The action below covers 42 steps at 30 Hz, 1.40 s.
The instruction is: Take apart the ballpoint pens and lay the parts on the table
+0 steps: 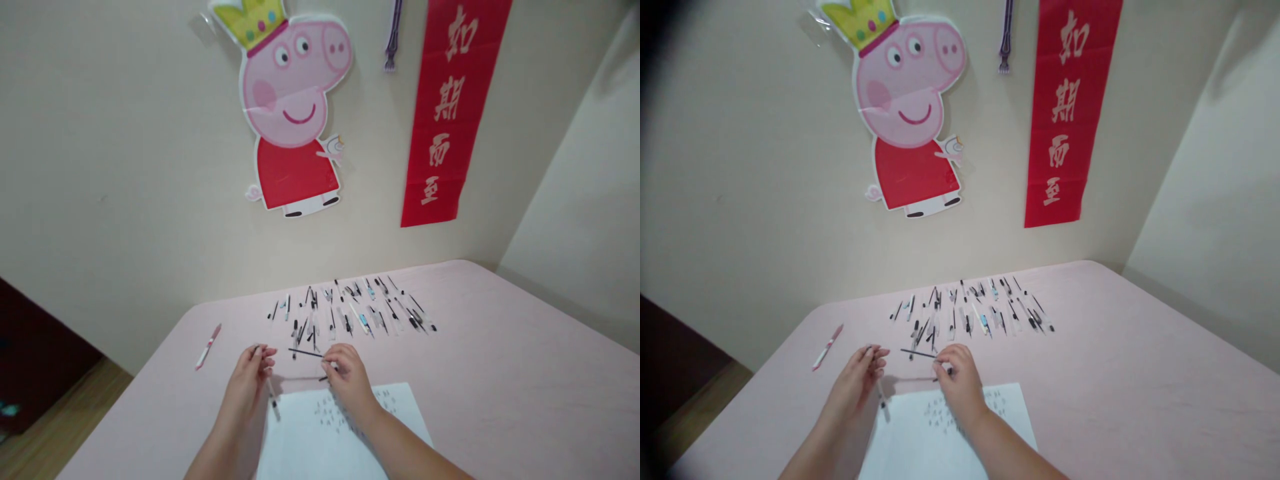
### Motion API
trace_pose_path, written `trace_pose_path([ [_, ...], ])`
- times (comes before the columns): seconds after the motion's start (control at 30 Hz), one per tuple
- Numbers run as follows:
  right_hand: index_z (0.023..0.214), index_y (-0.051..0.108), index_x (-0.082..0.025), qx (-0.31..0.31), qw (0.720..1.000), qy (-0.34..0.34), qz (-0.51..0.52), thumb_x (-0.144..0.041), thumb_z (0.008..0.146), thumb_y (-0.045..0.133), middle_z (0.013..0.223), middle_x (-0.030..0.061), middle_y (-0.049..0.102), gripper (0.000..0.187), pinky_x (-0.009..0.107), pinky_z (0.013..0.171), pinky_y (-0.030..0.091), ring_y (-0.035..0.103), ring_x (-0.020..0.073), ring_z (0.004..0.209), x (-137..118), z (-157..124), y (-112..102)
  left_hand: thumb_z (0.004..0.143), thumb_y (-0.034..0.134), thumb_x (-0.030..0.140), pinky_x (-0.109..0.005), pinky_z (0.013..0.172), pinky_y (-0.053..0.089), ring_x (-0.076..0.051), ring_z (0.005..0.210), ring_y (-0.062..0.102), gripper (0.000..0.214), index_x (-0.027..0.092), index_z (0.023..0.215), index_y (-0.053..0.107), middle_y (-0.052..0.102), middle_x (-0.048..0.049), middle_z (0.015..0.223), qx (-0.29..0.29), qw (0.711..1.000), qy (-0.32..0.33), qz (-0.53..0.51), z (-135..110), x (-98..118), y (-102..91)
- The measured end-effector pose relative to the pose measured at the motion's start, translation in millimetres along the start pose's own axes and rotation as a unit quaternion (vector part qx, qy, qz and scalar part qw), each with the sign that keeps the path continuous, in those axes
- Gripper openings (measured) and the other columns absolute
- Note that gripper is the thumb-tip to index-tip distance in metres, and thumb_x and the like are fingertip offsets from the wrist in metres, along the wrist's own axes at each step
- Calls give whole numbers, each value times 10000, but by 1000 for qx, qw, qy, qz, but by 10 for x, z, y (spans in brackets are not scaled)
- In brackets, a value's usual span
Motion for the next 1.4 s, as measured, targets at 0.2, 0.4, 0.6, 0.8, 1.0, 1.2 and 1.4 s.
trace_pose_path([
  [0.2,781,661,-223,-5,1000,-12,-13,-172,786,622,816,42,643,64,364,824,441,559,201,879,-51,0,-2,841,550,68,-124,393,389,-41,500,519,118,114,749,607,640,-43,737,-50,968,-169,-178,-289,-293,549],
  [0.4,764,654,-217,-44,998,-29,-18,-114,744,634,827,39,642,107,344,807,441,558,198,884,-126,-11,42,880,468,24,-126,400,414,-39,502,526,209,107,740,600,637,-39,736,-17,960,-180,-214,-228,-308,601],
  [0.6,755,642,-212,-53,995,2,-88,-68,715,613,833,52,640,152,360,800,434,542,223,886,-70,-20,23,902,441,50,-114,401,406,-34,455,507,205,120,772,583,579,10,632,31,959,-164,-228,-77,-316,429],
  [0.8,696,637,-222,-111,972,30,-207,-40,709,622,768,47,630,183,349,738,412,533,239,834,-22,-63,42,901,422,59,-139,446,456,-54,453,527,197,131,833,592,570,18,596,44,965,-158,-206,-60,-275,333],
  [1.0,736,693,-219,-158,950,48,-265,-112,761,658,803,27,658,115,309,771,383,542,206,865,-70,-45,25,889,412,66,-243,511,531,-114,495,582,211,136,804,592,548,12,552,-10,957,-197,-211,-123,-328,415],
  [1.2,740,720,-225,-184,935,26,-302,-138,794,643,791,41,669,128,316,761,384,557,209,842,-122,-9,35,853,418,-3,-229,546,553,-118,527,611,208,99,777,583,591,-52,586,1,940,-262,-218,-234,-341,526],
  [1.4,790,705,-204,-103,965,33,-237,-102,785,635,800,43,657,124,324,759,408,563,208,827,-122,4,-12,827,429,-58,-231,546,574,-129,568,653,192,99,856,536,633,-73,672,21,936,-291,-198,-325,-388,598],
])
Point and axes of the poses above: each hand's wrist, its own z-axis towards the middle knuckle, its own y-axis out of the palm, x = y × z, the point moved 3 cm from there along z, towards the middle knuckle
